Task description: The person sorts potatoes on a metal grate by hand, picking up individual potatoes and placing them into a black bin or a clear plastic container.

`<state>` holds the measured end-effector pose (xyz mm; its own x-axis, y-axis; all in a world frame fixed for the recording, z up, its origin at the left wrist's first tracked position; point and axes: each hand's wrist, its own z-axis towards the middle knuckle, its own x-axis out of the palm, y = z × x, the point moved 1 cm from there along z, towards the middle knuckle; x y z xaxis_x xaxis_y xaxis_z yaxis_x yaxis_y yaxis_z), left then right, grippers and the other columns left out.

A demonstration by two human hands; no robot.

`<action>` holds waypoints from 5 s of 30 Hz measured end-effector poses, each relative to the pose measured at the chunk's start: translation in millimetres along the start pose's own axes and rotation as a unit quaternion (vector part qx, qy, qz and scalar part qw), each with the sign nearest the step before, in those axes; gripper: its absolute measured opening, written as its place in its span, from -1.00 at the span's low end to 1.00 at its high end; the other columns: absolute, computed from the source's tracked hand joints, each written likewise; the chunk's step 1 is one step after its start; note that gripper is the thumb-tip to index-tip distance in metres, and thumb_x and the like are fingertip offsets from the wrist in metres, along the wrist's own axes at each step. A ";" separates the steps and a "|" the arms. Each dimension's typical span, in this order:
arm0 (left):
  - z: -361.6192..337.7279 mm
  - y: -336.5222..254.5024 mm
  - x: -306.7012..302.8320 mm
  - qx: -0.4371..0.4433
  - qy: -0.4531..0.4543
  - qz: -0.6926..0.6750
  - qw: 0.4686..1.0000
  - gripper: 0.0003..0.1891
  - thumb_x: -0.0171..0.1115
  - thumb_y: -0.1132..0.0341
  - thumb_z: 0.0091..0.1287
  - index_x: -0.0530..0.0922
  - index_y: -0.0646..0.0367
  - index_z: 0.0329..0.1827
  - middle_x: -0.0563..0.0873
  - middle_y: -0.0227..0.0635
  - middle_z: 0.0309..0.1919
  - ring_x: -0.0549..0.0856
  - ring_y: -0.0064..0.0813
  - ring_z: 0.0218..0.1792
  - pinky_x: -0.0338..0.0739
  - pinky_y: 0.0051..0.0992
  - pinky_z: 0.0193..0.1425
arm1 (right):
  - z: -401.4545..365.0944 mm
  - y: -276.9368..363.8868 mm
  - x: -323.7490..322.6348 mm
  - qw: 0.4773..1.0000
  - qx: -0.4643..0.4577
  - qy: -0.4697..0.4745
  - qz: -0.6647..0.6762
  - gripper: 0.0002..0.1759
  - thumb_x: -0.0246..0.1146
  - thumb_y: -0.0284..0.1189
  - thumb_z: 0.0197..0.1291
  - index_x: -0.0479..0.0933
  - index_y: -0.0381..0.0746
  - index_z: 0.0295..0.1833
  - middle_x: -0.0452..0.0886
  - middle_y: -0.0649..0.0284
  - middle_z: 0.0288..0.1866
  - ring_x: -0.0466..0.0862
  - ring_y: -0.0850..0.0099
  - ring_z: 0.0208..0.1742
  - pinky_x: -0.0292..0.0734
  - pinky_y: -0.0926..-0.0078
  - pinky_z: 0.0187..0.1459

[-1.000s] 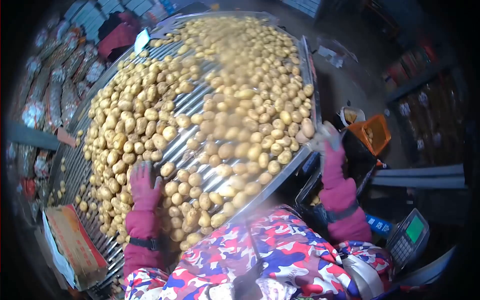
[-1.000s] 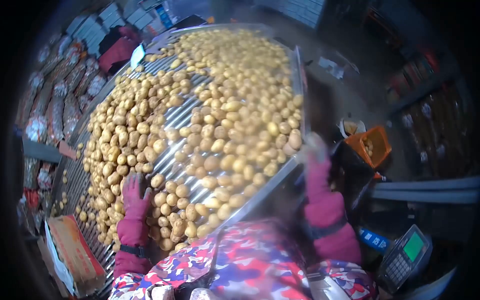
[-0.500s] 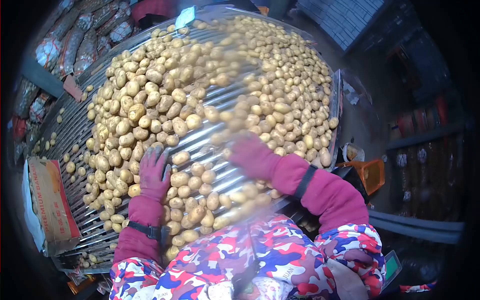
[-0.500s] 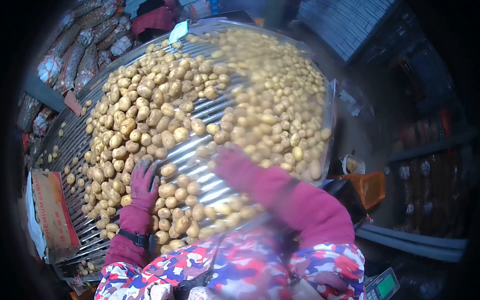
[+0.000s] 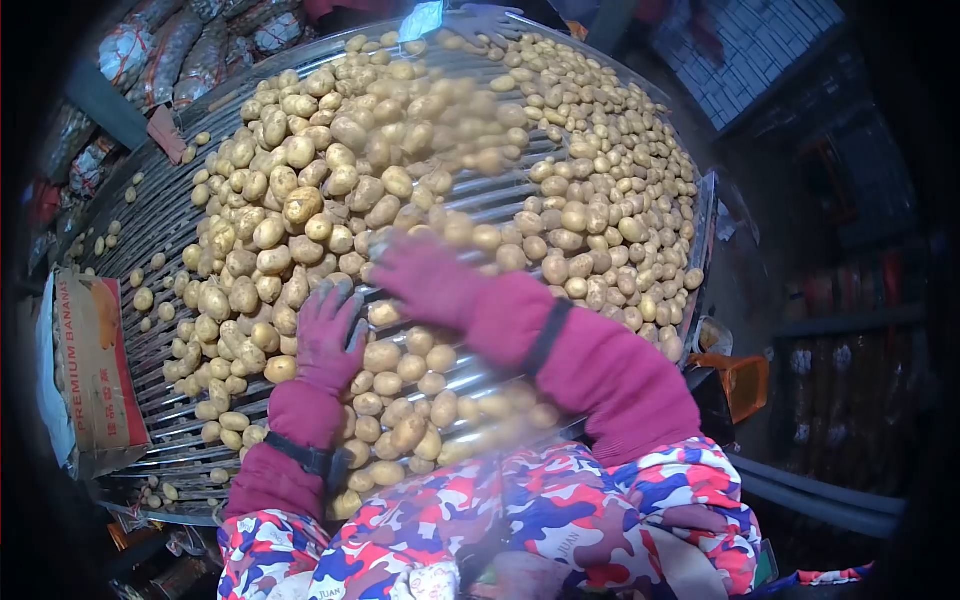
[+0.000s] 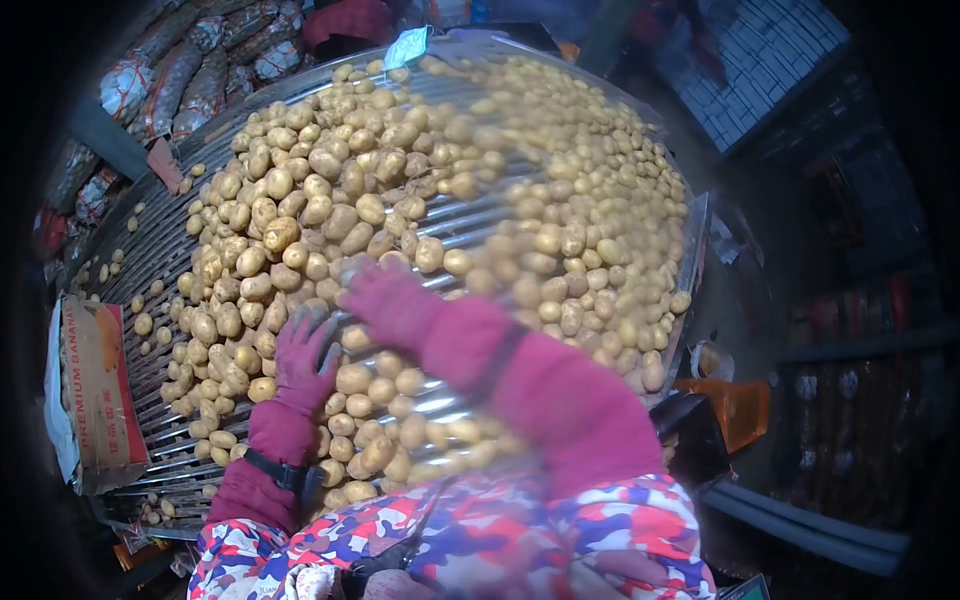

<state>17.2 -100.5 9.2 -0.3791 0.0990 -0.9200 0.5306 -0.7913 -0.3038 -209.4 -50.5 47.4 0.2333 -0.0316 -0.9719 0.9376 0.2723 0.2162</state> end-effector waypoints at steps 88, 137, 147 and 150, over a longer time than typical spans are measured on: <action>86.6 -152.6 52.0 0.140 0.155 -0.081 0.975 -0.34 0.32 0.21 0.31 0.43 0.10 0.51 0.51 0.06 0.40 0.40 0.07 0.49 0.23 -0.08 0.59 | -315.0 30.8 23.6 0.921 0.350 -0.165 -0.040 -0.58 0.41 -0.31 0.06 0.69 -0.03 0.11 0.64 0.15 0.11 0.54 0.03 0.34 0.43 -0.02 0.20; -58.9 -43.0 -23.4 0.124 0.162 -0.002 0.979 -0.27 0.16 -0.15 0.39 0.42 0.08 0.52 0.47 -0.07 0.48 0.35 0.08 0.53 0.11 0.08 0.62 | -189.6 -22.3 27.6 0.970 0.218 0.080 -0.065 -0.47 0.29 -0.36 0.19 0.47 -0.04 0.31 0.64 0.12 0.11 0.73 0.09 0.00 0.64 0.05 -0.08; -57.2 -17.5 -11.9 0.051 0.081 0.024 0.995 -0.49 0.26 0.15 0.36 0.59 0.09 0.36 0.56 -0.16 0.42 0.45 -0.01 0.47 0.26 -0.03 0.52 | -114.0 27.6 -21.0 0.993 0.082 0.085 0.029 -0.72 0.27 -0.24 0.22 0.65 -0.11 -0.02 0.70 0.09 -0.17 0.74 0.11 -0.13 0.64 0.08 -0.16; -60.0 -13.1 -13.1 0.057 0.075 0.012 0.995 -0.50 0.27 0.17 0.34 0.60 0.10 0.35 0.57 -0.16 0.40 0.45 -0.01 0.48 0.27 -0.03 0.52 | -91.2 57.3 12.0 0.993 0.060 0.097 0.025 -0.79 0.28 -0.28 0.21 0.66 -0.15 -0.12 0.70 0.07 -0.26 0.75 0.11 -0.22 0.64 0.08 -0.21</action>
<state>60.7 -55.2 10.4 -0.2458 0.1608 -0.9559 0.4450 -0.8574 -0.2587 -176.4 52.4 39.6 0.2377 0.1691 -0.9565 0.9526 0.1519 0.2636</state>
